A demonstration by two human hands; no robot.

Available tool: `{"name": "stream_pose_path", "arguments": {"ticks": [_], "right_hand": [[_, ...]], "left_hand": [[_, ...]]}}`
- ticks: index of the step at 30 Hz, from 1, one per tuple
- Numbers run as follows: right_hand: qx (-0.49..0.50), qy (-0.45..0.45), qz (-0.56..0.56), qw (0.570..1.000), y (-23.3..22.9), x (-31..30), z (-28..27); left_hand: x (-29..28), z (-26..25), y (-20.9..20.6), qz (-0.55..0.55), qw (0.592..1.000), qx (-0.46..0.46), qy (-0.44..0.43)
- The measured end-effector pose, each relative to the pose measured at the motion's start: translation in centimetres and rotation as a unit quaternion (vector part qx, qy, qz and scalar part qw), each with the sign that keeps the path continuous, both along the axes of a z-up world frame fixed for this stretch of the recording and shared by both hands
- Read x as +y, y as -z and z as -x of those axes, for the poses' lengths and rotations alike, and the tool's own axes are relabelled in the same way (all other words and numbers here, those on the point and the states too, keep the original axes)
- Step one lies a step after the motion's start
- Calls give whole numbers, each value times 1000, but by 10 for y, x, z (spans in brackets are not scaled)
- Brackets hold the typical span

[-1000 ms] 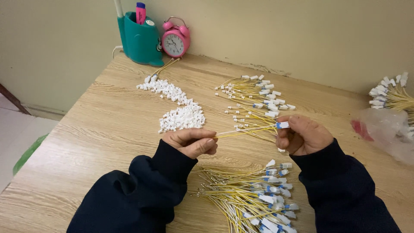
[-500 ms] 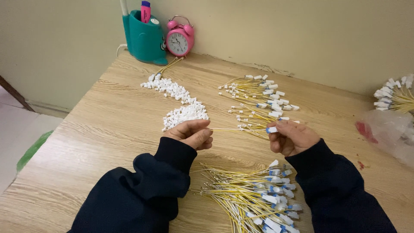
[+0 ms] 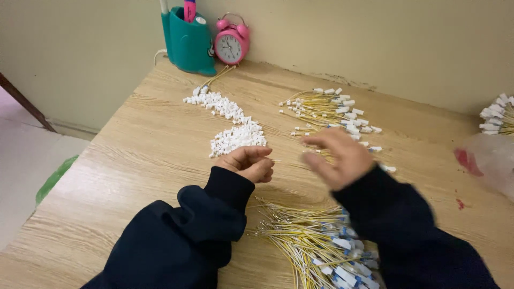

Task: Assembling small electronic wire components by attaching plastic sleeves to wires

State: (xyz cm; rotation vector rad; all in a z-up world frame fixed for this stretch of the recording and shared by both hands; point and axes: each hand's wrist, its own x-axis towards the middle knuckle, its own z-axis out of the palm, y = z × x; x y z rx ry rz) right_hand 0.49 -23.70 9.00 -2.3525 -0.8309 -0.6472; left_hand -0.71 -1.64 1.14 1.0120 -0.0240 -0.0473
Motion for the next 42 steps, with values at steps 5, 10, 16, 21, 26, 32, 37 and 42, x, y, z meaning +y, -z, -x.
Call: {"name": "stream_pose_path", "arguments": {"ticks": [5, 10, 16, 21, 26, 32, 37, 42], "right_hand": [[274, 6, -85, 958, 17, 34, -5], [384, 1, -193, 903, 28, 37, -3], [362, 20, -288, 886, 26, 39, -1], [378, 36, -291, 878, 23, 38, -2], [380, 47, -301, 873, 31, 38, -2], [397, 36, -316, 861, 40, 34, -3], [401, 22, -315, 860, 42, 34, -4], [399, 10, -306, 864, 46, 31, -6]], "left_hand": [[0, -2, 4, -44, 999, -22, 7], [-2, -1, 9, -100, 994, -49, -1], [22, -16, 8, -174, 981, -81, 5], [66, -17, -32, -420, 876, -179, -156], [50, -21, -1, -597, 745, -269, -129], [58, -27, 14, -678, 653, -327, -87], [59, -28, 17, -706, 636, -306, -65], [60, -37, 35, -733, 617, -277, -69]]}}
